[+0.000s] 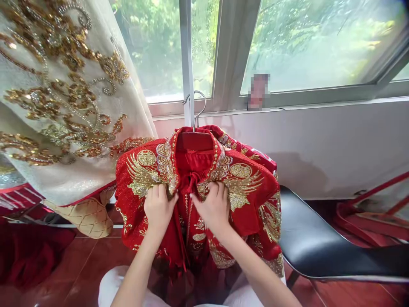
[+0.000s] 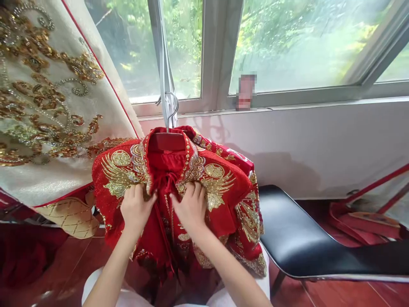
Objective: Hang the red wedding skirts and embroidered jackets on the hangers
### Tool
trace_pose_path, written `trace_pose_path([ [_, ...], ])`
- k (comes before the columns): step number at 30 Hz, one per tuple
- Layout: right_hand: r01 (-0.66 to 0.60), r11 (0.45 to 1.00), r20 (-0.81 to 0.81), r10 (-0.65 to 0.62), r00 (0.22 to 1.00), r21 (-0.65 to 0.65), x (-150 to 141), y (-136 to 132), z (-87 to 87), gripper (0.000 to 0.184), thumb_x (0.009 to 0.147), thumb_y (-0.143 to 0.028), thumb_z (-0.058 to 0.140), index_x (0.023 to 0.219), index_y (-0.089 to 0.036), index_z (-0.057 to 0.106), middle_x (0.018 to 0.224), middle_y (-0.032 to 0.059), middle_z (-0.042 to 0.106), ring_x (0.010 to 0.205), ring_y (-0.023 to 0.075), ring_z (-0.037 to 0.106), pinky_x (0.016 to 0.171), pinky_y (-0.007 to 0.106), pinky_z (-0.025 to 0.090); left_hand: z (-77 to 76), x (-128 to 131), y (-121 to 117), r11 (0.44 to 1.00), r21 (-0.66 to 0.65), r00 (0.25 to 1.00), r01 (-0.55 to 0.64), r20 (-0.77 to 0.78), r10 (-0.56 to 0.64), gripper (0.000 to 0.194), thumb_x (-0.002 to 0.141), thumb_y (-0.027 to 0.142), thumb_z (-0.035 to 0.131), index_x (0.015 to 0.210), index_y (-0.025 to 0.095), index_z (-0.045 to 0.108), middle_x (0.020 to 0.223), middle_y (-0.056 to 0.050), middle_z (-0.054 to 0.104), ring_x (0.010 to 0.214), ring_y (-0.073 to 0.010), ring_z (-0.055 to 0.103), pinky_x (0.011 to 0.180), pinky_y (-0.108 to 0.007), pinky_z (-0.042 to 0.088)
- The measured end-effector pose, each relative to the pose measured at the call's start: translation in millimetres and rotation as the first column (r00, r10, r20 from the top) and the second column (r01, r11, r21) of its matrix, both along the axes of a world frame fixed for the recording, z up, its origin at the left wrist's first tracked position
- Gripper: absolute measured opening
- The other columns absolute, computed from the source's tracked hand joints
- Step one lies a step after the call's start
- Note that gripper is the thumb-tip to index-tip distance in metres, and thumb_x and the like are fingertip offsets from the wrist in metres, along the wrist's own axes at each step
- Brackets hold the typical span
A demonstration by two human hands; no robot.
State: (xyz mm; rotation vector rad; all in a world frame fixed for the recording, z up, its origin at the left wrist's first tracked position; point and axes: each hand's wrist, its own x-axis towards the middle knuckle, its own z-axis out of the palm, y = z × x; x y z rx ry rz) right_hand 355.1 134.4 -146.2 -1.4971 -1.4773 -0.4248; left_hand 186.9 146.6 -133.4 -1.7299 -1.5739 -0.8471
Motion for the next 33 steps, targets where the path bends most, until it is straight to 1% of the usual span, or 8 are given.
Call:
trace_pose_path([
  [5, -0.311, 0.946, 0.028, 0.315, 0.949, -0.094, 32, 15, 20.2, 0.028, 0.087, -0.016, 0.041, 0.060, -0.021, 0.043, 0.057, -0.0002, 0.050, 0.049, 0.0126, 0.043, 0.052, 0.027, 0.033, 26.0, -4, -17, 0.957, -0.084, 0.953, 0.277, -0.108, -0.285, 0.036, 0.093, 0.025, 0.038, 0.062, 0.020, 0.056, 0.056, -0.003, 0.055, 0.056, -0.0179, 0.054, 0.054, -0.029, 0.037],
  [10, -0.122, 0.957, 0.064, 0.109, 0.992, 0.262, 73, -8, 59.1, 0.014, 0.087, -0.031, 0.053, 0.081, -0.022, 0.061, 0.086, 0.0064, 0.065, 0.084, 0.0214, 0.058, 0.081, 0.037, 0.042, 67.0, -9, -43, 0.853, -0.228, 0.854, 0.470, -0.127, -0.505, 0.046, 0.094, 0.033, 0.037, 0.054, 0.021, 0.056, 0.050, -0.003, 0.053, 0.045, -0.0158, 0.048, 0.048, -0.031, 0.033],
  [13, -0.202, 0.959, 0.117, 0.181, 0.976, 0.200, 113, 13, 72.1, 0.033, 0.080, -0.044, 0.063, 0.107, -0.023, 0.063, 0.110, 0.0089, 0.065, 0.106, 0.0277, 0.056, 0.094, 0.045, 0.040, 103.5, -40, -20, 0.728, -0.132, 0.737, 0.672, 0.027, -0.675, 0.046, 0.091, 0.049, 0.036, 0.070, 0.023, 0.067, 0.069, -0.005, 0.066, 0.066, -0.0192, 0.060, 0.064, -0.032, 0.046],
  [17, -0.369, 0.929, 0.064, 0.368, 0.928, 0.009, 151, 51, 74.8, 0.036, 0.081, -0.046, 0.061, 0.105, -0.020, 0.065, 0.100, 0.0076, 0.067, 0.088, 0.0216, 0.060, 0.080, 0.036, 0.045, 133.4, -88, 37, 0.763, -0.006, 0.716, 0.646, 0.352, -0.603, 0.044, 0.078, 0.057, 0.055, 0.100, 0.022, 0.070, 0.103, -0.006, 0.070, 0.094, -0.0251, 0.062, 0.084, -0.037, 0.049],
  [20, -0.372, 0.928, 0.041, 0.373, 0.927, -0.032, 157, 59, 81.7, 0.031, 0.079, -0.044, 0.062, 0.092, -0.017, 0.068, 0.079, 0.0026, 0.064, 0.069, 0.0152, 0.054, 0.067, 0.028, 0.041, 126.7, -96, 45, 0.764, -0.109, 0.701, 0.636, 0.495, -0.513, 0.045, 0.080, 0.058, 0.051, 0.095, 0.020, 0.071, 0.090, -0.006, 0.072, 0.079, -0.0230, 0.062, 0.077, -0.035, 0.050],
  [23, -0.430, 0.889, -0.045, 0.428, 0.903, -0.158, 158, 53, 98.7, 0.030, 0.078, -0.046, 0.063, 0.073, -0.016, 0.066, 0.056, -0.0032, 0.051, 0.053, 0.0100, 0.041, 0.054, 0.024, 0.033, 102.1, -73, 16, 0.920, 0.002, 0.832, 0.392, 0.425, -0.356, 0.041, 0.086, 0.052, 0.048, 0.098, 0.019, 0.069, 0.092, -0.008, 0.071, 0.084, -0.0244, 0.062, 0.083, -0.039, 0.047],
  [28, -0.725, 0.589, -0.471, 0.557, 0.685, -0.358, 172, 55, 130.4, 0.048, 0.077, -0.058, 0.062, 0.055, -0.015, 0.057, 0.047, -0.0022, 0.049, 0.044, 0.0079, 0.041, 0.042, 0.021, 0.029, 54.1, -17, -9, 0.954, 0.275, 0.885, 0.116, 0.408, -0.225, 0.043, 0.090, 0.037, 0.046, 0.124, 0.013, 0.057, 0.123, -0.017, 0.061, 0.119, -0.0286, 0.052, 0.105, -0.044, 0.035],
  [33, -0.881, 0.374, -0.756, 0.475, 0.451, -0.291, 201, 62, 129.6, 0.054, 0.052, -0.057, 0.082, 0.078, -0.011, 0.072, 0.070, 0.0091, 0.070, 0.063, 0.0219, 0.065, 0.055, 0.033, 0.052, 49.1, -44, 16, 0.937, 0.181, 0.835, 0.298, 0.426, -0.347, 0.049, 0.084, 0.041, 0.055, 0.127, 0.019, 0.056, 0.126, -0.013, 0.061, 0.121, -0.0276, 0.053, 0.108, -0.044, 0.035],
])
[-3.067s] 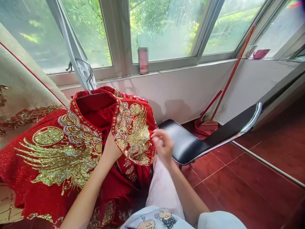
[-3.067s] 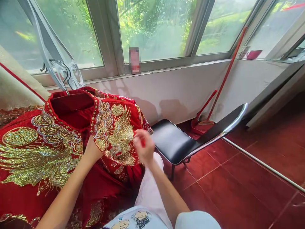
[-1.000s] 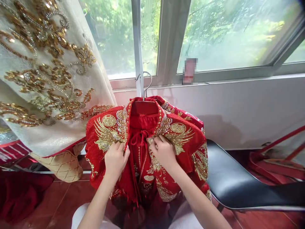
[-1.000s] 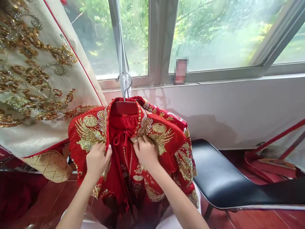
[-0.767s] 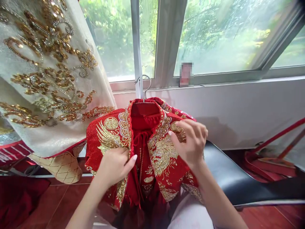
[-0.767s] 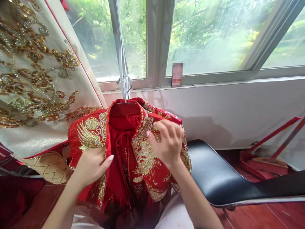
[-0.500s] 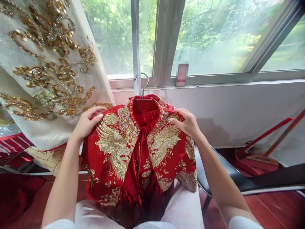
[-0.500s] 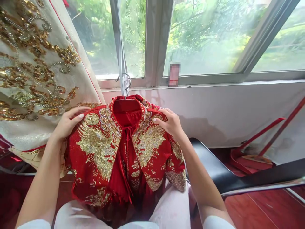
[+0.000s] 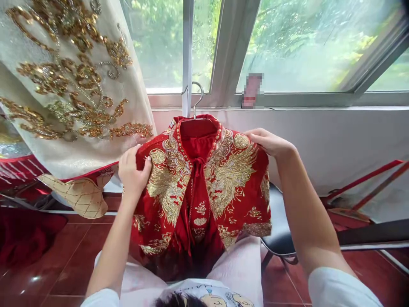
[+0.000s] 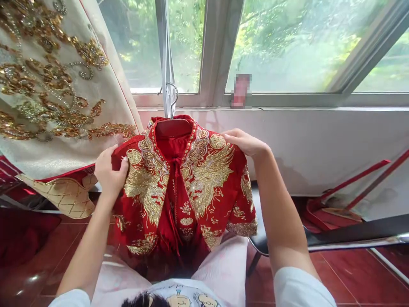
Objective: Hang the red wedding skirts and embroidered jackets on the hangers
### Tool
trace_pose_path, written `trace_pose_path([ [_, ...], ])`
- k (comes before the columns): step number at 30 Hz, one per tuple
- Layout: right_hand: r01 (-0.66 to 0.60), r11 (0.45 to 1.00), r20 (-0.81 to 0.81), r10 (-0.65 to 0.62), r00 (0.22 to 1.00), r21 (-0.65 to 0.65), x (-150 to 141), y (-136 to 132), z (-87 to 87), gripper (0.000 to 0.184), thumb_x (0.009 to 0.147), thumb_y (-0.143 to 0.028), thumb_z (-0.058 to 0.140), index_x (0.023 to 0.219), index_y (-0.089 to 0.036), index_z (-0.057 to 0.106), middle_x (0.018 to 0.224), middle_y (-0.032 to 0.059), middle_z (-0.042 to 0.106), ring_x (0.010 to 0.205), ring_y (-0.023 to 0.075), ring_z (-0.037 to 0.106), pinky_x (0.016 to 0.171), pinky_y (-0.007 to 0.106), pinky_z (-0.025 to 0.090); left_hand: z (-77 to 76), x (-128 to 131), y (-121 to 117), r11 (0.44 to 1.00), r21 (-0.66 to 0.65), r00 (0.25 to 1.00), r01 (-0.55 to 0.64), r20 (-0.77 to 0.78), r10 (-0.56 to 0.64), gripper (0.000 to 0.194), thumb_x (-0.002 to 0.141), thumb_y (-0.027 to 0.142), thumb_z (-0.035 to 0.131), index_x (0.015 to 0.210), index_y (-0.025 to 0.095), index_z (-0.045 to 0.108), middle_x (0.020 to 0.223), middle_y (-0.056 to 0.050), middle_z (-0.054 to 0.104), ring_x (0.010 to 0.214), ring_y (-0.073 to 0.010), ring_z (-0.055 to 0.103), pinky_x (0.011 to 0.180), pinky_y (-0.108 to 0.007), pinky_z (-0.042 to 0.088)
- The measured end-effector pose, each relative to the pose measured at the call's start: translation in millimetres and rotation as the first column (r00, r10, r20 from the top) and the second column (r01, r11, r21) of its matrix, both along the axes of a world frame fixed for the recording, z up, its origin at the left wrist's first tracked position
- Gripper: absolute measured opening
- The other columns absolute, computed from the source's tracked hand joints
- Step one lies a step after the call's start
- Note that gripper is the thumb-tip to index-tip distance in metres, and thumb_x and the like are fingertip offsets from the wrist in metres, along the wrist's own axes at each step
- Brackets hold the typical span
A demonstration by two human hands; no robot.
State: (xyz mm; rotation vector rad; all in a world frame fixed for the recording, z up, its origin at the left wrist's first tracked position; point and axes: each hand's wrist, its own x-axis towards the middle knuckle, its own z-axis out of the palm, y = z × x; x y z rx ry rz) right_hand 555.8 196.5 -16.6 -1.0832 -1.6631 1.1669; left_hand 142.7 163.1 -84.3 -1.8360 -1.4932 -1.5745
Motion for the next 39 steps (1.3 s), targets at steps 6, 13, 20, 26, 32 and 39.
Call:
trace_pose_path([
  [6, 0.168, 0.966, -0.166, -0.136, 0.977, 0.194, 12, -19, -43.5, 0.064, 0.049, -0.045, 0.086, 0.103, -0.016, 0.070, 0.094, 0.0095, 0.073, 0.084, 0.0241, 0.068, 0.074, 0.042, 0.054, 8.5, -50, -3, 0.856, -0.387, 0.931, 0.343, 0.021, -0.363, 0.097, 0.058, 0.053, 0.079, 0.141, 0.022, 0.039, 0.141, -0.013, 0.049, 0.126, -0.0315, 0.050, 0.108, -0.047, 0.037],
  [13, 0.740, 0.247, -0.387, -0.725, 0.570, 0.626, -71, -54, -103.8, 0.048, 0.081, -0.037, 0.061, 0.126, -0.019, 0.054, 0.128, 0.0130, 0.057, 0.122, 0.0293, 0.052, 0.105, 0.055, 0.038, -26.3, 17, -16, 0.980, -0.067, 0.959, -0.187, 0.203, 0.197, 0.093, 0.073, 0.056, 0.068, 0.146, 0.015, 0.025, 0.150, -0.024, 0.032, 0.139, -0.0384, 0.030, 0.112, -0.057, 0.020],
  [20, 0.421, 0.155, -0.004, -0.936, 0.352, 0.894, -169, -110, -212.2, 0.079, 0.078, -0.043, 0.066, 0.139, -0.012, 0.029, 0.143, 0.0296, 0.027, 0.135, 0.0439, 0.026, 0.098, 0.069, 0.031, -145.7, 64, -75, 0.951, -0.188, 0.970, -0.244, -0.048, 0.239, 0.061, 0.072, 0.055, 0.068, 0.118, 0.018, 0.054, 0.127, -0.023, 0.050, 0.127, -0.0409, 0.042, 0.103, -0.061, 0.029],
  [26, 0.545, 0.411, 0.131, -0.868, 0.478, 0.731, -128, -113, -227.2, 0.015, 0.085, -0.020, 0.043, 0.079, -0.016, 0.056, 0.066, 0.0043, 0.057, 0.061, 0.0171, 0.054, 0.059, 0.029, 0.042, -186.7, 27, -94, 0.840, -0.481, 0.951, -0.249, -0.283, 0.120, 0.020, 0.085, 0.030, 0.054, 0.087, 0.013, 0.064, 0.081, -0.014, 0.067, 0.070, -0.0260, 0.065, 0.062, -0.034, 0.046],
  [32, 0.148, 0.664, 0.109, -0.330, 0.938, 0.733, -153, -157, -163.8, 0.030, 0.087, -0.014, 0.036, 0.057, -0.020, 0.036, 0.048, -0.0036, 0.040, 0.044, 0.0085, 0.035, 0.049, 0.022, 0.027, -160.4, 72, -130, 0.760, -0.602, 0.845, 0.246, -0.250, -0.472, 0.028, 0.090, 0.029, 0.049, 0.067, 0.017, 0.061, 0.059, -0.004, 0.064, 0.052, -0.0152, 0.060, 0.051, -0.024, 0.039],
  [39, 0.167, 0.896, 0.512, -0.379, 0.771, 0.412, -196, -77, -173.1, 0.023, 0.083, -0.017, 0.045, 0.061, -0.018, 0.051, 0.058, 0.0035, 0.059, 0.050, 0.0118, 0.048, 0.053, 0.026, 0.025, -179.1, 126, -27, 0.696, -0.706, 0.957, 0.136, -0.090, -0.277, 0.020, 0.084, 0.010, 0.045, 0.077, 0.014, 0.064, 0.074, -0.007, 0.067, 0.063, -0.0164, 0.061, 0.059, -0.025, 0.045],
])
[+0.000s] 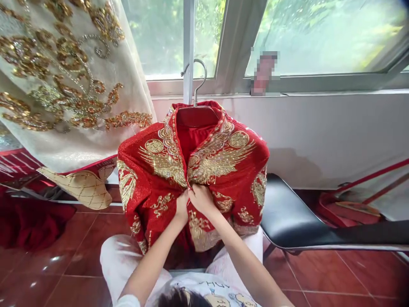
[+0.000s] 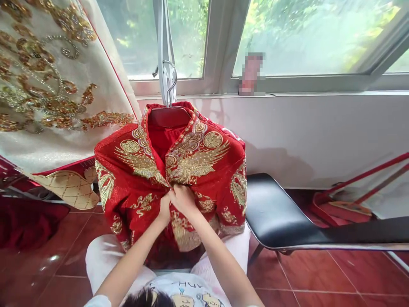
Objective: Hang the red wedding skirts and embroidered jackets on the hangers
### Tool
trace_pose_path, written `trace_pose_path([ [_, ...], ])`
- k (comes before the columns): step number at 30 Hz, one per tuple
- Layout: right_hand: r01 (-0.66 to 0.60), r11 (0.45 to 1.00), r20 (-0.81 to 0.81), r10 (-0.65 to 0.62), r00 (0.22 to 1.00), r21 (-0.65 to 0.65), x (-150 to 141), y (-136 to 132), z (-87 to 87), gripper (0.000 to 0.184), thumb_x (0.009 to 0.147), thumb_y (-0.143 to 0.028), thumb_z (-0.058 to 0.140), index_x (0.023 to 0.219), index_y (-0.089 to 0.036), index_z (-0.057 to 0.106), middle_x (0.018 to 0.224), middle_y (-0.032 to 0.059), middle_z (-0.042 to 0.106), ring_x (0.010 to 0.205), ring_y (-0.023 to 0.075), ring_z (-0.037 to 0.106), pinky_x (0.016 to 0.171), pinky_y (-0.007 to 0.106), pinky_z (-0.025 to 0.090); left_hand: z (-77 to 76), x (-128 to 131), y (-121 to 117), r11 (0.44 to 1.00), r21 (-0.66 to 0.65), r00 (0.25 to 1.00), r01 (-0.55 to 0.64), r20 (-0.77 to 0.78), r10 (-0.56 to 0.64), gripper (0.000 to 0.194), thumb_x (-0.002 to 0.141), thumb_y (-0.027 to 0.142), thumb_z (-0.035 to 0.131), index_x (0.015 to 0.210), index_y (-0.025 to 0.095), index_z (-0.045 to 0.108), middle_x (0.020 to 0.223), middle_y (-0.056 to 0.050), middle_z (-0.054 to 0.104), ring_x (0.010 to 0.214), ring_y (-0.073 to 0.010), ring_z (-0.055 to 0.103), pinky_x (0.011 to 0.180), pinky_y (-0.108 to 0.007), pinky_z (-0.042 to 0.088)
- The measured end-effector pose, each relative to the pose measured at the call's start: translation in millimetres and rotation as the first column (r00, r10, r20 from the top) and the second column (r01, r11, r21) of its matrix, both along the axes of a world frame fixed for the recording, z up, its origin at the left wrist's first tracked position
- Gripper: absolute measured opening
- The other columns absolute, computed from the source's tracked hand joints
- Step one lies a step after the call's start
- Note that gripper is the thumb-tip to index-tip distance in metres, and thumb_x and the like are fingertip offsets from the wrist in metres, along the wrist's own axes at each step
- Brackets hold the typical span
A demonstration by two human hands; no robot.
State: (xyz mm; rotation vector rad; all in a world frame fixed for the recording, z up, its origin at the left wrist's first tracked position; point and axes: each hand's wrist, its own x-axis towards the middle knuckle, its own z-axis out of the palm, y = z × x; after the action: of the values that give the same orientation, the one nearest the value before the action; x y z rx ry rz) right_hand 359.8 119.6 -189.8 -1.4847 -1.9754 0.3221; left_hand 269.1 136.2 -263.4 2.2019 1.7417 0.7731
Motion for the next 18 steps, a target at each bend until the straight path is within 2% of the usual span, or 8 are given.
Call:
trace_pose_path([
  [3, 0.110, 0.994, 0.087, -0.110, 0.990, 0.008, 1, 18, -23.9, 0.019, 0.085, -0.021, 0.047, 0.070, -0.017, 0.059, 0.070, 0.0063, 0.067, 0.059, 0.0142, 0.056, 0.056, 0.026, 0.026, -14.4, -5, 13, 0.995, 0.045, 0.996, -0.088, -0.003, 0.088, 0.017, 0.084, 0.012, 0.048, 0.092, 0.015, 0.063, 0.086, -0.009, 0.067, 0.075, -0.0190, 0.062, 0.069, -0.029, 0.047],
  [7, 0.314, 0.940, 0.091, -0.328, 0.940, 0.134, 3, -10, -69.8, 0.021, 0.085, -0.028, 0.050, 0.069, -0.017, 0.059, 0.065, 0.0049, 0.066, 0.058, 0.0151, 0.057, 0.057, 0.026, 0.028, -52.8, -35, -41, 0.957, 0.103, 0.963, -0.271, 0.014, 0.271, 0.018, 0.080, 0.010, 0.048, 0.091, 0.013, 0.061, 0.088, -0.013, 0.062, 0.086, -0.0252, 0.061, 0.079, -0.038, 0.046],
  [8, 0.363, 0.921, 0.097, -0.378, 0.921, 0.144, 4, -19, -84.0, 0.022, 0.085, -0.029, 0.051, 0.067, -0.017, 0.058, 0.063, 0.0045, 0.064, 0.057, 0.0149, 0.057, 0.057, 0.026, 0.028, -65.8, -48, -57, 0.920, 0.121, 0.927, -0.374, 0.025, 0.374, 0.016, 0.078, 0.010, 0.048, 0.089, 0.012, 0.060, 0.086, -0.014, 0.061, 0.086, -0.0276, 0.060, 0.079, -0.042, 0.046],
  [9, 0.395, 0.908, 0.112, -0.411, 0.905, 0.142, 4, -27, -98.0, 0.023, 0.085, -0.028, 0.051, 0.065, -0.017, 0.057, 0.061, 0.0042, 0.063, 0.056, 0.0147, 0.056, 0.056, 0.026, 0.028, -78.8, -64, -71, 0.837, 0.174, 0.854, -0.519, 0.060, 0.517, 0.013, 0.076, 0.014, 0.052, 0.087, 0.013, 0.059, 0.084, -0.013, 0.060, 0.086, -0.0287, 0.059, 0.080, -0.044, 0.046],
  [11, 0.427, 0.898, 0.154, -0.438, 0.885, 0.105, 7, -38, -120.7, 0.024, 0.086, -0.026, 0.050, 0.064, -0.017, 0.056, 0.060, 0.0040, 0.063, 0.056, 0.0143, 0.056, 0.055, 0.025, 0.026, -100.5, -101, -90, 0.723, 0.267, 0.765, -0.637, 0.102, 0.636, 0.024, 0.073, 0.028, 0.060, 0.091, 0.012, 0.057, 0.086, -0.013, 0.058, 0.093, -0.0324, 0.057, 0.084, -0.049, 0.045],
  [12, 0.445, 0.892, 0.171, -0.451, 0.876, 0.075, 9, -40, -127.7, 0.025, 0.087, -0.028, 0.050, 0.066, -0.017, 0.057, 0.061, 0.0040, 0.063, 0.056, 0.0143, 0.056, 0.055, 0.025, 0.025, -107.1, -121, -95, 0.670, 0.312, 0.731, -0.673, 0.145, 0.667, 0.034, 0.073, 0.033, 0.060, 0.099, 0.011, 0.056, 0.097, -0.016, 0.058, 0.103, -0.0348, 0.054, 0.090, -0.052, 0.043],
  [15, 0.536, 0.843, 0.208, -0.517, 0.830, -0.042, 19, -34, -128.2, 0.029, 0.090, -0.039, 0.050, 0.078, -0.016, 0.061, 0.066, 0.0050, 0.066, 0.055, 0.0145, 0.055, 0.053, 0.025, 0.020, -105.4, -179, -100, 0.711, 0.288, 0.766, -0.641, 0.181, 0.617, 0.030, 0.078, 0.029, 0.048, 0.102, 0.012, 0.056, 0.100, -0.016, 0.060, 0.102, -0.0323, 0.056, 0.091, -0.050, 0.044],
  [18, 0.572, 0.801, 0.259, -0.523, 0.812, -0.177, 35, -20, -112.7, 0.027, 0.093, -0.034, 0.045, 0.088, -0.016, 0.064, 0.067, 0.0060, 0.066, 0.054, 0.0148, 0.054, 0.054, 0.026, 0.019, -83.1, -220, -106, 0.744, 0.148, 0.758, -0.652, 0.168, 0.631, 0.023, 0.081, 0.024, 0.042, 0.090, 0.015, 0.061, 0.081, -0.010, 0.061, 0.079, -0.0271, 0.059, 0.076, -0.044, 0.050],
])
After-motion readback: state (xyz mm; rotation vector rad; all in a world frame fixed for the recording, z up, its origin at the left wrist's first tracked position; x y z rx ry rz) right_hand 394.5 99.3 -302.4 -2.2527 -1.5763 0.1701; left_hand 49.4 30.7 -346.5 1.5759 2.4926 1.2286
